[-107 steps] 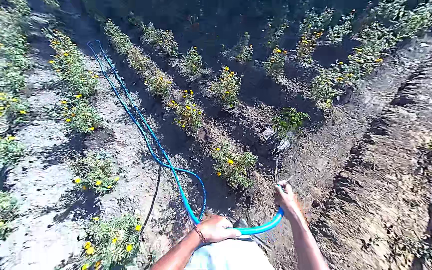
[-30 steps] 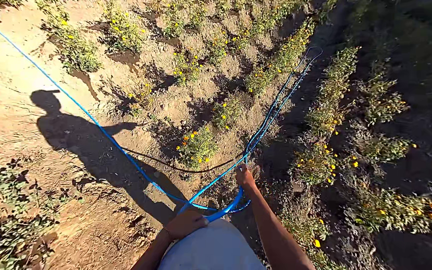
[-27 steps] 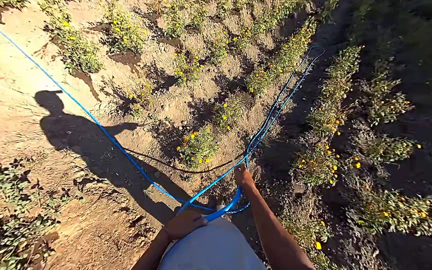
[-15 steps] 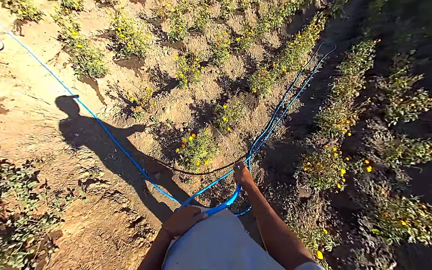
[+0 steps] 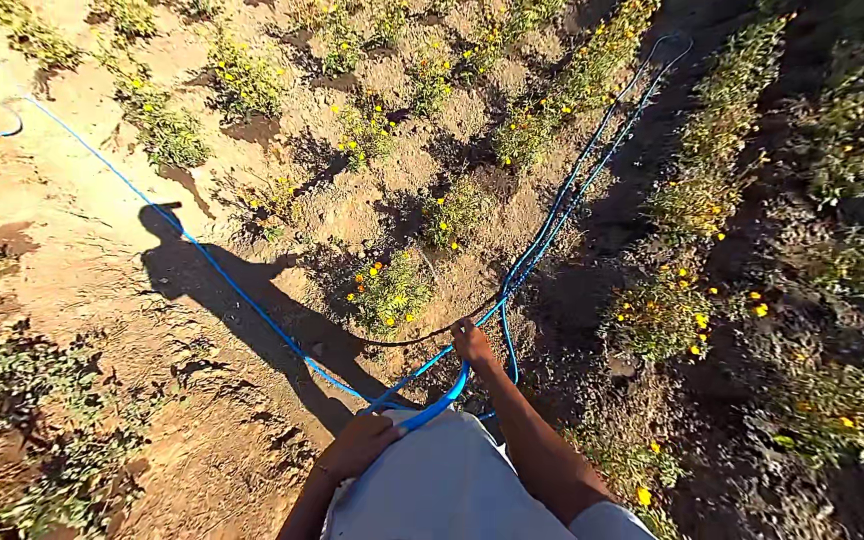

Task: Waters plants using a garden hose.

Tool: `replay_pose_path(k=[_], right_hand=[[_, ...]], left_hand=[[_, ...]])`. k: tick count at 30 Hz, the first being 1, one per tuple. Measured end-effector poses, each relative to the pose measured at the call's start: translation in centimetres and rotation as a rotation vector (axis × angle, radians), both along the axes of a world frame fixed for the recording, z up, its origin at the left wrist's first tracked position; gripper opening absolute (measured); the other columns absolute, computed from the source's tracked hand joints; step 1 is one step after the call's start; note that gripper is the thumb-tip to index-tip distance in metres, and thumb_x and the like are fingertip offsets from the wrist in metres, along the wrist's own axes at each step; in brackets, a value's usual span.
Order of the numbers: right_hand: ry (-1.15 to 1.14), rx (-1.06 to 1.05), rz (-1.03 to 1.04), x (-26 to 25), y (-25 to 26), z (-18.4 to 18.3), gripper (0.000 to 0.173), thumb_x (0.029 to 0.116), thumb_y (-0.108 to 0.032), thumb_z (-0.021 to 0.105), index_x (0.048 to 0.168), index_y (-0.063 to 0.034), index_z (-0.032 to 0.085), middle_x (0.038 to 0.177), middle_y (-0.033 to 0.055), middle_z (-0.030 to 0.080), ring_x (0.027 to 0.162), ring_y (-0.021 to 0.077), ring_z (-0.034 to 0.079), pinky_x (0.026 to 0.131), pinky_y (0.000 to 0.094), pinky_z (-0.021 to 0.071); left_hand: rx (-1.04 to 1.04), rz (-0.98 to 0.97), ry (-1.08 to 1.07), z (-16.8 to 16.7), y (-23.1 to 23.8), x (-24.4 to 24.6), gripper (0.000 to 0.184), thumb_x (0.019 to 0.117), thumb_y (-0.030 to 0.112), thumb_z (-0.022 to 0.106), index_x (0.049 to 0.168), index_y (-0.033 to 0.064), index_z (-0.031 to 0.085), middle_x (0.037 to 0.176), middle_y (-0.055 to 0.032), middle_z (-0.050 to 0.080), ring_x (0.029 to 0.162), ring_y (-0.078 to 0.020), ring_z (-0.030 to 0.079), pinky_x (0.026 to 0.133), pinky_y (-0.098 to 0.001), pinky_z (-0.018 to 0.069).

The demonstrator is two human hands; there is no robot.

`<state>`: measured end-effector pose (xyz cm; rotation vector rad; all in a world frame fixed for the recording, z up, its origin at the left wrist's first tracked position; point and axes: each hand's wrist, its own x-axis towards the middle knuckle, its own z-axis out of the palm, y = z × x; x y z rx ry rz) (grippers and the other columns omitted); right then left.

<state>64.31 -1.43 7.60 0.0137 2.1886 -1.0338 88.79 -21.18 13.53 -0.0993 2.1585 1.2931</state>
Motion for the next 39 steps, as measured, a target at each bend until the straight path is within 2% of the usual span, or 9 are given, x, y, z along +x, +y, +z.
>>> replay_pose_path(k=[5, 9, 13, 20, 25, 34, 39], right_hand=[[-0.016, 0.023, 0.028, -0.3, 1.3, -1.1, 0.036, 0.1108, -0.026, 0.043, 0.136, -0.0038, 0.054, 0.103, 0.0203, 0.067, 0.084, 0.0308, 0.067, 0.081, 0.0498, 0.0548], [-0.032, 0.001, 0.031, -0.7, 2.3, -1.2, 0.035, 0.1110, -0.024, 0.042, 0.137, -0.0028, 0.053, 0.106, 0.0212, 0.066, 0.085, 0.0311, 0.066, 0.080, 0.0495, 0.0543], [-0.043, -0.006, 0.043, -1.1, 3.3, -1.5, 0.035, 0.1109, -0.026, 0.043, 0.137, -0.0047, 0.053, 0.100, 0.0183, 0.066, 0.081, 0.0285, 0.065, 0.077, 0.0481, 0.0543], [-0.030, -0.021, 0.072, -2.4, 4.7, -1.5, 0.034, 0.1106, -0.025, 0.044, 0.135, -0.0033, 0.055, 0.103, 0.0199, 0.067, 0.086, 0.0304, 0.067, 0.082, 0.0496, 0.0542], [-0.037, -0.023, 0.099, -3.1, 5.6, -1.8, 0.036, 0.1105, -0.025, 0.043, 0.136, -0.0029, 0.054, 0.107, 0.0213, 0.067, 0.090, 0.0322, 0.068, 0.085, 0.0514, 0.0548], [-0.060, -0.043, 0.101, -3.8, 6.9, -2.6, 0.034, 0.1109, -0.024, 0.042, 0.134, -0.0026, 0.055, 0.104, 0.0207, 0.067, 0.087, 0.0305, 0.067, 0.083, 0.0497, 0.0541], [-0.056, -0.057, 0.096, -4.3, 7.5, -2.7, 0.034, 0.1107, -0.025, 0.043, 0.134, -0.0030, 0.055, 0.099, 0.0181, 0.066, 0.080, 0.0273, 0.065, 0.077, 0.0466, 0.0545]], left_hand=[[-0.004, 0.009, -0.065, 0.4, 1.3, -0.3, 0.050, 0.1083, 0.043, 0.044, 0.088, 0.0010, 0.062, 0.079, -0.0114, 0.058, 0.077, -0.0245, 0.058, 0.076, -0.0483, 0.0478], [0.002, 0.033, -0.067, 0.3, 2.5, -0.5, 0.049, 0.1076, 0.044, 0.046, 0.088, 0.0021, 0.063, 0.078, -0.0097, 0.057, 0.075, -0.0228, 0.058, 0.075, -0.0470, 0.0478], [0.014, 0.050, -0.077, 0.2, 3.7, -0.8, 0.049, 0.1080, 0.044, 0.045, 0.089, 0.0023, 0.063, 0.078, -0.0095, 0.058, 0.076, -0.0224, 0.058, 0.075, -0.0470, 0.0483], [0.001, 0.081, -0.076, -0.1, 5.8, -1.6, 0.049, 0.1072, 0.045, 0.046, 0.089, 0.0030, 0.065, 0.080, -0.0086, 0.060, 0.078, -0.0211, 0.059, 0.077, -0.0462, 0.0488], [-0.025, 0.100, -0.064, -0.2, 7.2, -2.0, 0.049, 0.1073, 0.043, 0.047, 0.092, 0.0013, 0.067, 0.081, -0.0110, 0.062, 0.078, -0.0232, 0.061, 0.078, -0.0482, 0.0501], [-0.026, 0.106, -0.082, -0.2, 8.9, -2.7, 0.048, 0.1079, 0.042, 0.045, 0.091, 0.0019, 0.065, 0.080, -0.0101, 0.060, 0.077, -0.0226, 0.059, 0.076, -0.0478, 0.0487], [-0.030, 0.122, -0.095, -0.1, 9.6, -3.1, 0.048, 0.1075, 0.043, 0.047, 0.091, 0.0023, 0.065, 0.080, -0.0094, 0.060, 0.076, -0.0215, 0.059, 0.076, -0.0463, 0.0492]])
